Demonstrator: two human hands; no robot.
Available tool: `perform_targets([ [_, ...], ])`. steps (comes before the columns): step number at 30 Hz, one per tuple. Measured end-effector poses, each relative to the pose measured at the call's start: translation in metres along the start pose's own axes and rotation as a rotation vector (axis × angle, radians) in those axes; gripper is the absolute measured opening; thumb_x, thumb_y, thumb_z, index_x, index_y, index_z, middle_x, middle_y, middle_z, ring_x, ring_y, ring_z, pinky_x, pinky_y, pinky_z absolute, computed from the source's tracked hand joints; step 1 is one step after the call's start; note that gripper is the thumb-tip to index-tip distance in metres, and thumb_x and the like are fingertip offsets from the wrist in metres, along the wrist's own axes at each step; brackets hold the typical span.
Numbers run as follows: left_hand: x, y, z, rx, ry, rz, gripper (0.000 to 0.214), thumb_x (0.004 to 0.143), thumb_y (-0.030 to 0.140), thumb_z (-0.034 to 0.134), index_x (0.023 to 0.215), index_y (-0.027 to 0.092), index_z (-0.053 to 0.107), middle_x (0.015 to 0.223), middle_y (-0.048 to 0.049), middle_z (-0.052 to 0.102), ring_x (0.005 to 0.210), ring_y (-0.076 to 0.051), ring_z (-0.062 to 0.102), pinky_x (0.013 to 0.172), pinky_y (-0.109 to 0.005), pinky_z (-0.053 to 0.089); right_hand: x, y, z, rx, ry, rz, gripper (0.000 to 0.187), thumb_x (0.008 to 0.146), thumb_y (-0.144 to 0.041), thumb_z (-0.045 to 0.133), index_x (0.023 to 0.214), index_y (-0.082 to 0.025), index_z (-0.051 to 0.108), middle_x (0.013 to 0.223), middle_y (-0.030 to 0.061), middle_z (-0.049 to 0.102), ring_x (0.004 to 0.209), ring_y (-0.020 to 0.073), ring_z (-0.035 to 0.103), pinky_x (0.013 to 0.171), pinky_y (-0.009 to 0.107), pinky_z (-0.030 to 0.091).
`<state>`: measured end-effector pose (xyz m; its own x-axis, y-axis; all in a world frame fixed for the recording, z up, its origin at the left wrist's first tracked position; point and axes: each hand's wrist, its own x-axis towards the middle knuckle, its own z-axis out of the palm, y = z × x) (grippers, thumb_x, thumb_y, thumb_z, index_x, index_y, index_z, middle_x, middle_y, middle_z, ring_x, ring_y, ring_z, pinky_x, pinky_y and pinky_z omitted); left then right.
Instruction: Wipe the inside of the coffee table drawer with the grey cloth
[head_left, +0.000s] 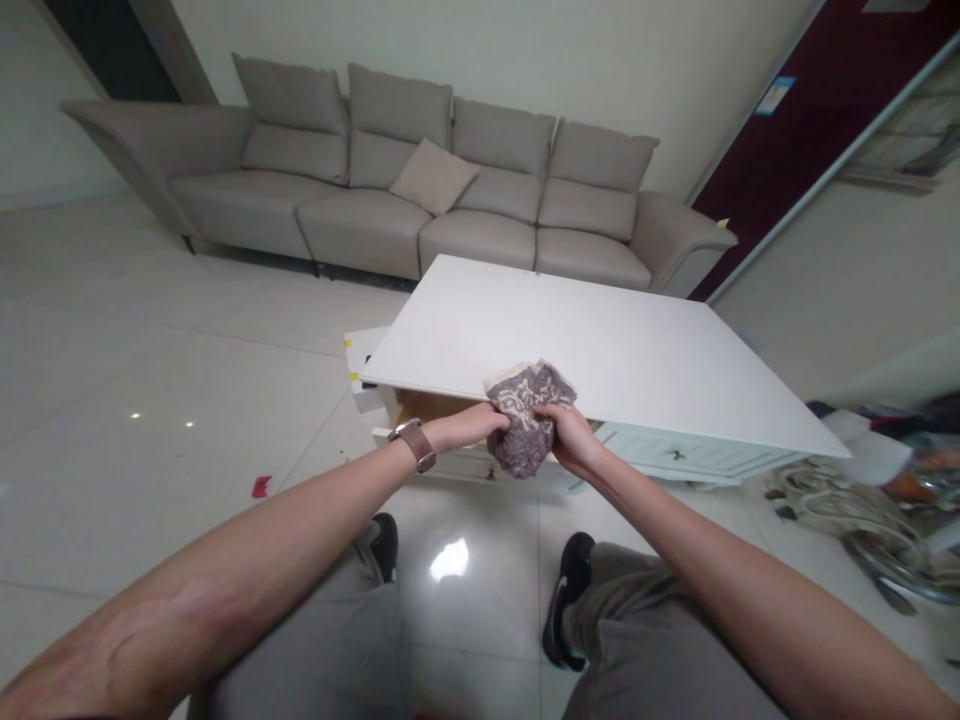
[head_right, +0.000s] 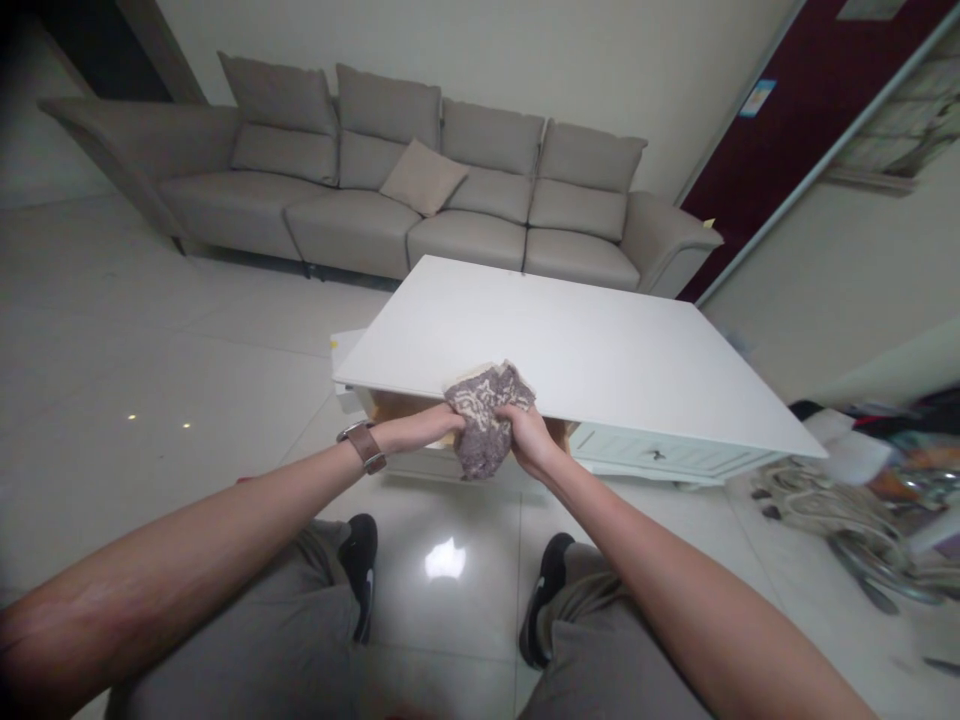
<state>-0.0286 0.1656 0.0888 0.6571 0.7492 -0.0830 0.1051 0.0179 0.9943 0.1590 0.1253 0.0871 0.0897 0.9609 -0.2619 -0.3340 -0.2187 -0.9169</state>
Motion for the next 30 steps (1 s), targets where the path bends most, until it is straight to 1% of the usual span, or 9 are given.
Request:
perform_targets([
  [2, 0.000, 0.006, 0.008, -0.184, -0.084, 0.024, 0.039, 0.065, 0.021, 0.066, 0.103, 0.017, 0.072, 0.103, -0.0083, 0.076, 0.100, -0.027, 0.067, 0.098, -0.042, 0.051, -0.003, -0.002, 0.001, -0.016, -0.021, -0.016, 0.039, 0.059, -0.021, 0.071, 0.098, -0.022, 0.066, 0.082, -0.0014, 0.074, 0.092, 0.0254, 0.068, 0.078, 0.036, 0.054],
  [5, -0.003, 0.015, 0.016, -0.298, -0.095, 0.085, 0.046, 0.069, 0.027, 0.075, 0.113, 0.016, 0.070, 0.115, -0.0100, 0.074, 0.109, -0.027, 0.066, 0.105, -0.043, 0.047, -0.010, -0.003, 0.003, -0.067, -0.101, -0.009, 0.028, 0.058, -0.025, 0.072, 0.085, -0.020, 0.067, 0.079, 0.0006, 0.075, 0.093, 0.0263, 0.068, 0.081, 0.036, 0.053],
  [9, 0.001, 0.010, 0.023, -0.204, 0.139, 0.091, 0.039, 0.078, 0.039, 0.076, 0.109, 0.016, 0.073, 0.122, -0.0120, 0.073, 0.120, -0.030, 0.062, 0.113, -0.045, 0.040, -0.016, 0.001, 0.006, -0.095, -0.158, -0.008, 0.028, 0.065, -0.030, 0.075, 0.090, -0.019, 0.070, 0.089, 0.0024, 0.077, 0.093, 0.0240, 0.069, 0.087, 0.035, 0.053],
  [11, 0.007, 0.002, 0.023, -0.273, 0.310, 0.057, 0.036, 0.080, 0.041, 0.074, 0.106, 0.015, 0.073, 0.120, -0.0124, 0.074, 0.119, -0.030, 0.064, 0.111, -0.044, 0.043, -0.014, 0.002, 0.005, -0.067, -0.094, 0.012, 0.029, 0.073, -0.032, 0.073, 0.100, -0.021, 0.069, 0.095, 0.0020, 0.078, 0.092, 0.0217, 0.070, 0.087, 0.034, 0.054],
  [14, 0.019, -0.010, 0.014, -0.418, 0.528, -0.027, 0.033, 0.080, 0.044, 0.072, 0.097, 0.015, 0.071, 0.110, -0.0130, 0.077, 0.110, -0.029, 0.069, 0.103, -0.043, 0.049, -0.005, -0.004, -0.002, -0.035, 0.133, 0.076, 0.024, 0.082, -0.032, 0.065, 0.104, -0.023, 0.066, 0.093, 0.0009, 0.077, 0.083, 0.0198, 0.070, 0.076, 0.033, 0.056],
  [17, 0.026, -0.017, 0.000, -0.453, 0.634, -0.064, 0.039, 0.080, 0.051, 0.071, 0.093, 0.015, 0.070, 0.101, -0.0127, 0.077, 0.103, -0.029, 0.071, 0.096, -0.043, 0.053, 0.004, -0.012, -0.011, -0.033, 0.308, 0.121, 0.018, 0.086, -0.031, 0.058, 0.100, -0.022, 0.064, 0.088, 0.0016, 0.075, 0.077, 0.0199, 0.068, 0.068, 0.033, 0.057],
  [21, 0.027, -0.019, -0.003, -0.330, 0.599, -0.029, 0.049, 0.078, 0.062, 0.070, 0.094, 0.015, 0.070, 0.097, -0.0122, 0.077, 0.100, -0.030, 0.071, 0.095, -0.045, 0.053, 0.007, -0.010, -0.011, -0.120, 0.294, 0.059, 0.023, 0.082, -0.029, 0.059, 0.103, -0.021, 0.064, 0.096, 0.0032, 0.075, 0.087, 0.0223, 0.070, 0.079, 0.038, 0.059],
  [27, 0.016, -0.009, 0.031, -0.126, 0.320, 0.146, 0.048, 0.089, 0.057, 0.060, 0.109, 0.015, 0.070, 0.121, -0.0142, 0.073, 0.122, -0.030, 0.063, 0.115, -0.044, 0.040, -0.002, 0.015, 0.016, -0.366, -0.100, -0.232, 0.031, 0.082, -0.035, 0.059, 0.107, -0.020, 0.071, 0.115, 0.0044, 0.075, 0.116, 0.0245, 0.064, 0.113, 0.042, 0.041],
  [30, 0.015, -0.008, 0.036, -0.117, 0.280, 0.183, 0.052, 0.092, 0.058, 0.055, 0.117, 0.015, 0.069, 0.128, -0.0153, 0.070, 0.126, -0.030, 0.060, 0.117, -0.044, 0.037, 0.004, 0.016, 0.018, -0.434, -0.089, -0.273, 0.034, 0.084, -0.039, 0.056, 0.107, -0.020, 0.072, 0.116, 0.0059, 0.075, 0.118, 0.0262, 0.063, 0.114, 0.043, 0.039],
])
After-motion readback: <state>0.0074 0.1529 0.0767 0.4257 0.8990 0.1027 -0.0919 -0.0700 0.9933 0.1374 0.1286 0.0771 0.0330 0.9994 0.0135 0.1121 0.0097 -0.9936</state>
